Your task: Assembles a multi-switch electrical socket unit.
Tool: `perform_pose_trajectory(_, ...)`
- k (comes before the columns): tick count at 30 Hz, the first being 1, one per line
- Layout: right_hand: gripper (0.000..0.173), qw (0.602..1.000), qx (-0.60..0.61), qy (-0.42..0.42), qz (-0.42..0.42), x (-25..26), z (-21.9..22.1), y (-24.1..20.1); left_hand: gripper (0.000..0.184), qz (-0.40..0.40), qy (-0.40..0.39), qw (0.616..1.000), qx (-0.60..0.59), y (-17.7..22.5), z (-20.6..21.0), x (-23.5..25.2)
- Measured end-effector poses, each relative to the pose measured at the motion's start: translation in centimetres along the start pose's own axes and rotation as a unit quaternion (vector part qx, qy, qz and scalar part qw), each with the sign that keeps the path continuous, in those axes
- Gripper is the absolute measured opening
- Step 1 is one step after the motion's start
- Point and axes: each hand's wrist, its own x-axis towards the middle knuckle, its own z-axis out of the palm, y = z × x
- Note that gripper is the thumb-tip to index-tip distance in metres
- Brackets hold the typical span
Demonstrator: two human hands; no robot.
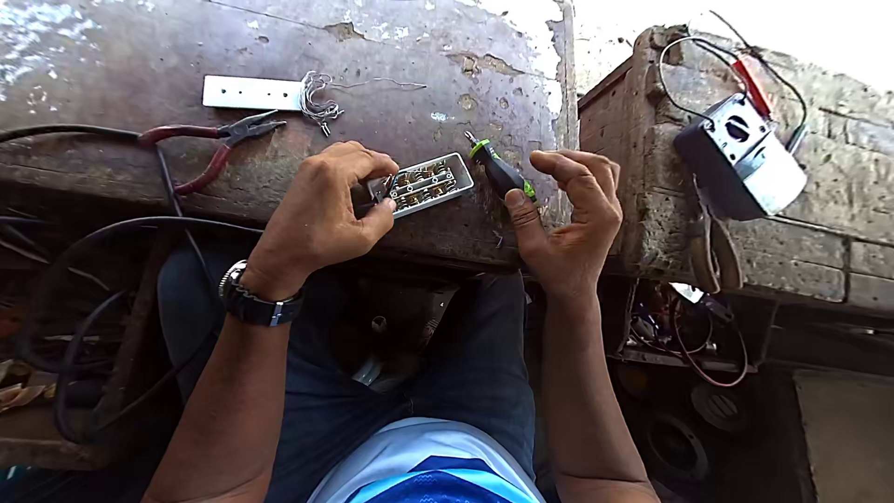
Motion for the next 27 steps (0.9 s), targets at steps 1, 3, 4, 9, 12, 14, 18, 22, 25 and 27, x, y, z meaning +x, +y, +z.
perform_pose_trajectory(1, 0.031, 0.999, 0.005, 0.026, -0.04, 0.6, 0.2, -0.2, 0.037, 0.001, -0.015, 1.0, -0.005, -0.2, -0.2, 0.1)
perform_pose_trajectory(3, 0.021, 0.995, 0.019, 0.002, -0.099, 2.2, 0.5, -1.4, 0.044, 0.009, -0.043, 0.999, -0.013, -0.6, -0.7, 0.0)
perform_pose_trajectory(4, 0.019, 0.992, 0.029, -0.038, -0.116, 3.0, 0.8, -2.1, 0.049, 0.016, -0.056, 0.998, -0.017, -0.8, -0.9, 0.0)
perform_pose_trajectory(9, 0.023, 0.952, 0.01, -0.256, -0.166, 7.4, 4.1, -3.4, 0.051, 0.013, -0.048, 0.998, -0.039, -1.0, -1.1, -0.1)
perform_pose_trajectory(12, 0.014, 0.924, -0.012, -0.336, -0.183, 9.7, 5.4, -3.2, 0.048, 0.001, -0.015, 0.998, -0.061, -0.9, -0.8, -0.1)
perform_pose_trajectory(14, 0.011, 0.906, -0.009, -0.382, -0.183, 11.4, 5.5, -3.2, 0.041, -0.006, 0.001, 0.998, -0.064, -0.7, -0.7, -0.2)
perform_pose_trajectory(18, 0.01, 0.89, 0.068, -0.411, -0.188, 12.8, 6.0, -2.5, 0.032, -0.013, 0.002, 0.996, -0.093, -0.3, -0.8, -0.5)
perform_pose_trajectory(22, 0.009, 0.897, 0.12, -0.366, -0.219, 11.8, 5.5, -1.8, 0.035, -0.019, -0.001, 0.997, -0.081, -0.6, -0.8, -0.2)
perform_pose_trajectory(25, 0.01, 0.898, 0.107, -0.352, -0.239, 11.1, 4.9, -2.0, 0.035, -0.022, 0.003, 0.997, -0.073, -0.7, -0.7, -0.1)
perform_pose_trajectory(27, 0.009, 0.896, 0.101, -0.359, -0.24, 11.0, 4.5, -2.2, 0.034, -0.023, 0.009, 0.997, -0.075, -0.7, -0.6, -0.1)
